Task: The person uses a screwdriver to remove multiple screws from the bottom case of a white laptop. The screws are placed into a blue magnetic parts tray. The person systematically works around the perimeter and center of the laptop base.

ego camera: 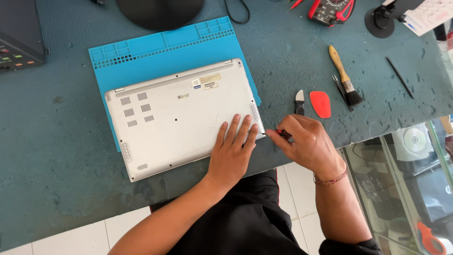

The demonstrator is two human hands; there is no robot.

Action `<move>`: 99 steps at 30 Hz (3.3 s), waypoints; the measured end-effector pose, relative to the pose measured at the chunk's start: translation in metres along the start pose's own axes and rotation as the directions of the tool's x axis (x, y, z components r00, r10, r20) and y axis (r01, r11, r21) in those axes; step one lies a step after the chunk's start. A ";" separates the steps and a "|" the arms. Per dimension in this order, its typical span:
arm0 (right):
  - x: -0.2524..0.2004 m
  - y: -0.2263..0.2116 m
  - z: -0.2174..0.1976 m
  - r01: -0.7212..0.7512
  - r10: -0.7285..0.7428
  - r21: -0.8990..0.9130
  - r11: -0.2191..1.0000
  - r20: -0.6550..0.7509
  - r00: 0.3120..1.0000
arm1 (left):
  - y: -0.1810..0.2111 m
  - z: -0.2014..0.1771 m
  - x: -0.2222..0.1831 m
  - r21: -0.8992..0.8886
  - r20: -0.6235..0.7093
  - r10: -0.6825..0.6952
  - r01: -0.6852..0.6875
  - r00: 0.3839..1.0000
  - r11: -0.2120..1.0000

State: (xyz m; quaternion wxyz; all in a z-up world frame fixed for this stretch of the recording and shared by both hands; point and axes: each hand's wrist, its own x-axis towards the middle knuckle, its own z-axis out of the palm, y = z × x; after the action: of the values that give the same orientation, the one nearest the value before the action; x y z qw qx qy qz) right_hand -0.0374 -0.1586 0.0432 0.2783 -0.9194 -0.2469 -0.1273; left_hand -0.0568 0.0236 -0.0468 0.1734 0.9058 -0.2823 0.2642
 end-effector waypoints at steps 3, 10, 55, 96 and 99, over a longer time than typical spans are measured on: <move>-0.001 -0.007 -0.007 -0.027 0.027 -0.001 1.000 0.064 0.998 | -0.005 0.004 -0.002 0.001 0.008 0.033 -0.033 0.999 0.999; 0.014 -0.017 -0.014 -0.006 0.002 0.020 1.000 0.197 0.980 | -0.021 0.012 -0.006 -0.037 0.050 0.101 -0.099 0.994 0.994; 0.035 -0.011 -0.009 0.022 -0.021 -0.003 1.000 0.127 0.992 | -0.031 -0.016 0.002 -0.193 0.168 0.086 -0.053 0.982 0.980; 0.046 0.022 0.088 -0.429 0.424 -0.028 0.903 -0.108 0.899 | -0.117 -0.114 -0.069 -0.306 0.048 -0.774 0.747 0.632 0.590; 0.044 0.032 0.093 -0.441 0.444 0.049 0.896 -0.107 0.890 | -0.111 -0.107 -0.065 -0.353 0.020 -0.788 0.742 0.616 0.570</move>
State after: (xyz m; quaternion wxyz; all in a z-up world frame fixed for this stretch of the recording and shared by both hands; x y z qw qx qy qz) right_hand 0.0256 -0.1119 -0.0304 0.3247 -0.9392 -0.0159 -0.1106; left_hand -0.0755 0.1870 -0.0170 0.4371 0.8753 0.1110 0.1746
